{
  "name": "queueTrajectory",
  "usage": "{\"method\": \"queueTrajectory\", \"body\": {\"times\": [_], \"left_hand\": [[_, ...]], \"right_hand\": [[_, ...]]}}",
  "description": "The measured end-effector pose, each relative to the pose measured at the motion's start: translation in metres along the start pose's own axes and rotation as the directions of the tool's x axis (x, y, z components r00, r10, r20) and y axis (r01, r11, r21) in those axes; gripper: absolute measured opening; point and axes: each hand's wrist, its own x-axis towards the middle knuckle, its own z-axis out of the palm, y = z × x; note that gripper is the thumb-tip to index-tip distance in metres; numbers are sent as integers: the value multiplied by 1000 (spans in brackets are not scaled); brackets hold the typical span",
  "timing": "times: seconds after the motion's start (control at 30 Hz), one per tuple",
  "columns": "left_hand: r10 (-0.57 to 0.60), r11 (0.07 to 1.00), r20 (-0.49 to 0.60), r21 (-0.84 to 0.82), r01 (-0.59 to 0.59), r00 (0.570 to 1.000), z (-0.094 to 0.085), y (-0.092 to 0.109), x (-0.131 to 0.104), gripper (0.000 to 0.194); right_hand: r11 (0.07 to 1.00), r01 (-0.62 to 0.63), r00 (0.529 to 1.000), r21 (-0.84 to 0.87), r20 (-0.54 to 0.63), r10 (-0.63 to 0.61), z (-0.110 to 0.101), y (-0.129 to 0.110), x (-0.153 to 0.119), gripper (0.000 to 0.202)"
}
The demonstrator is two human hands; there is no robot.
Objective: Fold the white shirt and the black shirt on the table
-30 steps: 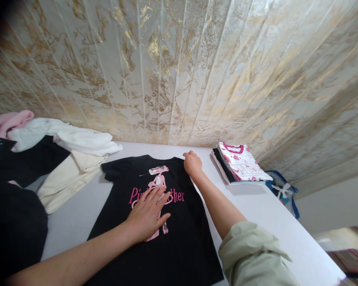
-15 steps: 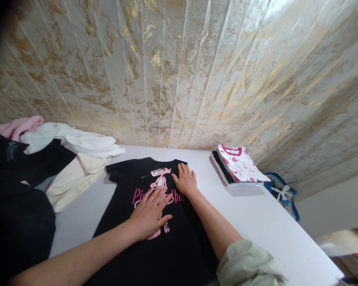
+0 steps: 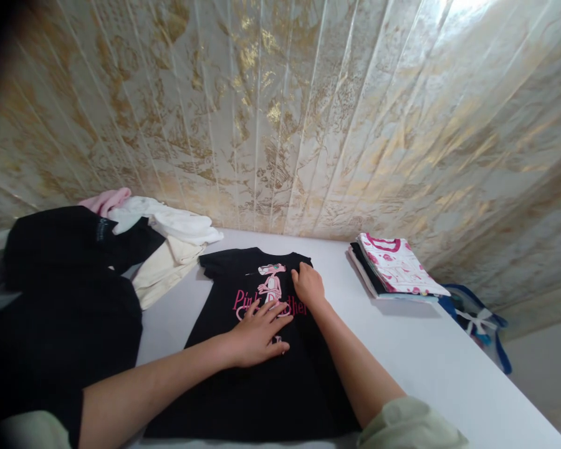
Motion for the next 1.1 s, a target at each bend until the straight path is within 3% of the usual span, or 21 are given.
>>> {"method": "queueTrajectory", "body": {"times": [0.1, 0.17, 0.27, 0.37, 0.4, 0.5, 0.57, 0.7, 0.8, 0.87, 0.93, 1.1], "left_hand": [[-52, 993, -122, -109, 39, 991, -22, -11, -2, 34], [-242, 964, -254, -175, 202, 936, -39, -31, -7, 37], [-503, 864, -436, -232, 446, 746, -62, -77, -25, 36], [-659, 742, -483, -293, 603, 577, -76, -121, -44, 28], [-702, 702, -464, -319, 637, 541, -79, -132, -47, 29], [-745, 666, -378, -376, 644, 550, -82, -154, -42, 36], [-738, 675, -362, -401, 619, 570, -82, -160, -29, 39], [-706, 707, -426, -477, 523, 565, -76, -161, -5, 29], [-698, 712, -493, -562, 422, 520, -67, -158, -3, 18], [-712, 689, -509, -637, 345, 484, -62, -157, -7, 12], [-736, 642, -482, -720, 264, 475, -58, -157, -10, 18], [-746, 503, -372, -858, 102, 552, -57, -163, -8, 41]], "right_hand": [[999, 24, 997, -41, 68, -21, 6, -6, -7, 61], [998, 22, 996, -52, 87, -17, 9, -8, -11, 63], [998, 27, 993, -49, 115, -22, 10, -7, -13, 62], [999, 29, 992, -40, 126, -24, 7, -5, -12, 61], [999, 23, 991, -37, 132, -18, 4, -6, -12, 61], [999, 24, 994, -34, 111, -20, -9, -21, -13, 60], [996, 87, 994, -14, 65, -86, -20, -43, -15, 57], [933, 330, 939, 143, 56, -340, -26, -103, -24, 52], [884, 411, 899, 222, 66, -434, -12, -135, -31, 55], [872, 437, 886, 222, 61, -460, 1, -144, -35, 56], [869, 451, 881, 204, 52, -470, 10, -145, -37, 57], [861, 470, 875, 194, 31, -484, 14, -141, -37, 56]]}}
